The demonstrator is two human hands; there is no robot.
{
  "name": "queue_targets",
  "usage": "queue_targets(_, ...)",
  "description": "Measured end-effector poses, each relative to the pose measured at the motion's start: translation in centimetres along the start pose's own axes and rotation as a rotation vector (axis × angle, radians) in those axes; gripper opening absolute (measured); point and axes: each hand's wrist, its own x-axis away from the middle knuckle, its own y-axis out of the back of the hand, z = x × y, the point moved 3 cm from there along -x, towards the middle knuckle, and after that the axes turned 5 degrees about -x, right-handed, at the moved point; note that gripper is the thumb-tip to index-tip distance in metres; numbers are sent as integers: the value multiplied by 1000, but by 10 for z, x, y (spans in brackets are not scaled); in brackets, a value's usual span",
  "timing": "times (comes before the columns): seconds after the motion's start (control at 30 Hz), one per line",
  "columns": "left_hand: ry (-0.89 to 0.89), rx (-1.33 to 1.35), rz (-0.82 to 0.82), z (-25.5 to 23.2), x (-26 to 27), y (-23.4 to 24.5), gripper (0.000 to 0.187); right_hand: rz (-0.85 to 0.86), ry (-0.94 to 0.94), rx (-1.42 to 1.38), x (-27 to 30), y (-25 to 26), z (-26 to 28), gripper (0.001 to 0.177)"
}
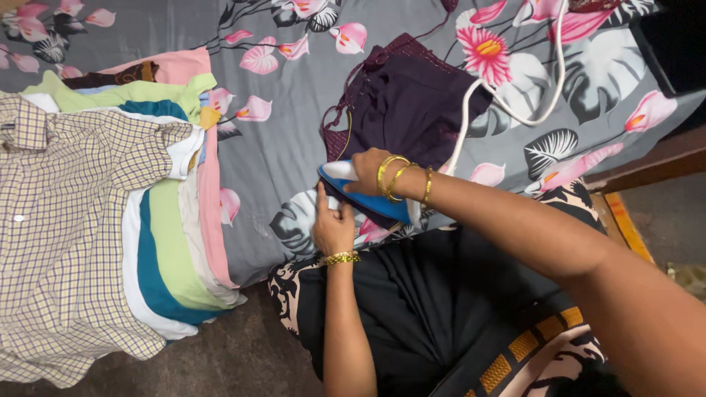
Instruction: The person irons a dark purple garment on a bed, smoothing the fabric with an electric iron. After finishing, the person picks up a checkered shirt, buttons it up from the bottom to the top, and then lays it flat on the bed.
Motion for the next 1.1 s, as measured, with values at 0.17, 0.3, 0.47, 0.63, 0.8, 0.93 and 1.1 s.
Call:
queue_targets(0.17, 16, 14, 7, 1, -1, -1, 75, -16, 30, 62, 31, -9, -19, 62)
queue_targets(0.3, 39, -14, 19, 0, -2, -2, 74, 11, -12, 98, 60, -9, -39, 58)
queue_targets(0.47, -28, -79, -54, -7, 0, 1, 73, 39, -53, 139, 88, 1, -80, 60)
queue_targets(0.63, 159, -226, 34, -22, 16, 15, 83, -50, -55, 99, 111, 22, -118, 64)
queue_targets(0.8, -251, -311, -284, -57, 32, 9, 78, -218, -183, -179, 134, 68, -115, 65)
queue_targets(0.93, -564, -268, -143, -83, 22, -21, 84, -227, -271, -276, 121, 89, -86, 62)
queue_targets(1.1, -593, -288, -39, -74, 21, -40, 91, -255, -248, -200, 68, 65, -79, 59)
